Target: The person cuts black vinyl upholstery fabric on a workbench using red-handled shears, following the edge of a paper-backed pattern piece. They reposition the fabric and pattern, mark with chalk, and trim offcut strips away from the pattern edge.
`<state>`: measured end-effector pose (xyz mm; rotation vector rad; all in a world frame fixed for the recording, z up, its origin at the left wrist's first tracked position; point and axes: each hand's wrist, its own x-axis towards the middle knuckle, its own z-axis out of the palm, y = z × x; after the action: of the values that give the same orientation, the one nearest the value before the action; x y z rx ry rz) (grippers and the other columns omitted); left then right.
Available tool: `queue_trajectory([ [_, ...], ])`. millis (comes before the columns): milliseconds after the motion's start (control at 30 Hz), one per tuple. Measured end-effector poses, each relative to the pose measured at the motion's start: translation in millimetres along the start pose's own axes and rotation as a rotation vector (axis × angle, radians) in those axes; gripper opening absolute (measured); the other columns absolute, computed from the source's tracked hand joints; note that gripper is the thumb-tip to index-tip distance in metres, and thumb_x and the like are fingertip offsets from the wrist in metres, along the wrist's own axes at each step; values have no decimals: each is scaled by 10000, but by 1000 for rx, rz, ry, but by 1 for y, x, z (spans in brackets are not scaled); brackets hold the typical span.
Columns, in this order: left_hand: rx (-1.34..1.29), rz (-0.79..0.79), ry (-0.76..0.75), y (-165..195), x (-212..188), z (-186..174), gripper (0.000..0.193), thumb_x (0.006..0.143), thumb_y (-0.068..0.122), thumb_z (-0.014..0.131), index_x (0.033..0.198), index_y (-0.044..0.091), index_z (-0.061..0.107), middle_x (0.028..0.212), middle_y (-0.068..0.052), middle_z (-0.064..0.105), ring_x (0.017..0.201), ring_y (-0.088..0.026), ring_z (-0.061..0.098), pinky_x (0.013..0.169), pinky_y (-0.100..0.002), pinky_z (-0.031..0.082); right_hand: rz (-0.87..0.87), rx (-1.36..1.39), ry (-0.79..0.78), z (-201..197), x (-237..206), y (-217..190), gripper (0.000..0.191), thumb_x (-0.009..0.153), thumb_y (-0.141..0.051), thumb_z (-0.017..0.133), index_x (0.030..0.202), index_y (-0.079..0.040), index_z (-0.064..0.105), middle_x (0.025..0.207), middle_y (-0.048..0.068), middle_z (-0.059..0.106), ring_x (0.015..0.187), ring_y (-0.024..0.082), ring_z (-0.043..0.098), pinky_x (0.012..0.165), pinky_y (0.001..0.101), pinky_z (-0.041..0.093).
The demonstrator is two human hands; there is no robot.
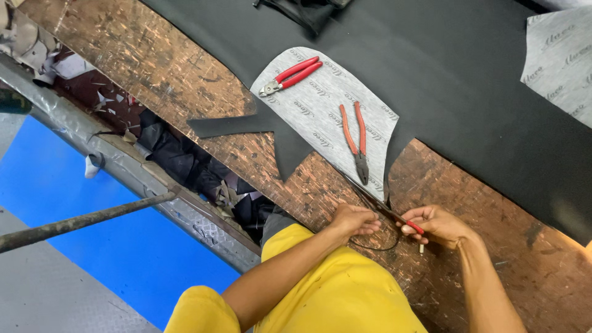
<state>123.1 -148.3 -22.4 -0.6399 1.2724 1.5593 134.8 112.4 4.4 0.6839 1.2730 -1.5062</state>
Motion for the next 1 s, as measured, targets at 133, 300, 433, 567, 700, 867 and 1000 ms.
queue_trajectory([
  [133, 12, 15, -19, -3, 0, -2, 158, 940, 62, 687, 1021, -63, 739, 871, -174, 768, 695, -173, 757, 623, -246, 639, 27, 2, 3, 2, 7, -3, 217, 781, -26, 800, 984, 38, 760, 697, 98, 718, 492, 126, 557, 420, 241, 421],
  [300, -28, 15, -44, -8, 5, -3, 160, 948, 59, 696, 1021, -77, 737, 887, -171, 769, 704, -168, 746, 626, -248, 624, -15, -15, -19, 5, 18, -9, 216, 789, -34, 806, 990, 35, 766, 692, 94, 710, 501, 124, 563, 424, 233, 418],
  [433, -19, 6, -51, -10, 8, -6, 167, 946, 66, 706, 1022, -80, 734, 894, -165, 771, 710, -168, 751, 632, -250, 627, -18, 11, -19, 7, 18, -11, 213, 790, -30, 799, 990, 35, 766, 699, 80, 707, 512, 113, 566, 422, 226, 409],
  [567, 8, -10, -33, -11, 8, -9, 168, 924, 66, 710, 1020, -69, 735, 885, -182, 773, 699, -186, 757, 619, -266, 640, -12, 1, -22, 10, 20, -14, 212, 793, -33, 792, 991, 36, 762, 705, 100, 716, 504, 124, 567, 426, 232, 420],
  [700, -4, -7, -55, -14, 8, -10, 177, 937, 61, 710, 1030, -88, 725, 899, -188, 766, 714, -192, 759, 624, -266, 637, -28, 2, -52, 15, 29, -21, 209, 797, -46, 795, 983, 42, 763, 692, 103, 701, 482, 122, 543, 411, 229, 409],
  [867, 2, -5, -74, -15, 8, -12, 186, 934, 65, 705, 1037, -88, 723, 895, -193, 764, 718, -195, 763, 630, -266, 642, -50, -4, -55, 20, 31, -28, 202, 796, -43, 796, 976, 44, 762, 692, 109, 703, 478, 120, 538, 408, 219, 403],
  [1000, 18, -5, -79, -16, 7, -15, 189, 930, 67, 709, 1038, -87, 726, 895, -197, 765, 717, -197, 762, 626, -264, 642, -30, 2, -42, 23, 29, -29, 203, 789, -36, 797, 973, 41, 760, 697, 113, 711, 485, 122, 550, 411, 222, 408],
])
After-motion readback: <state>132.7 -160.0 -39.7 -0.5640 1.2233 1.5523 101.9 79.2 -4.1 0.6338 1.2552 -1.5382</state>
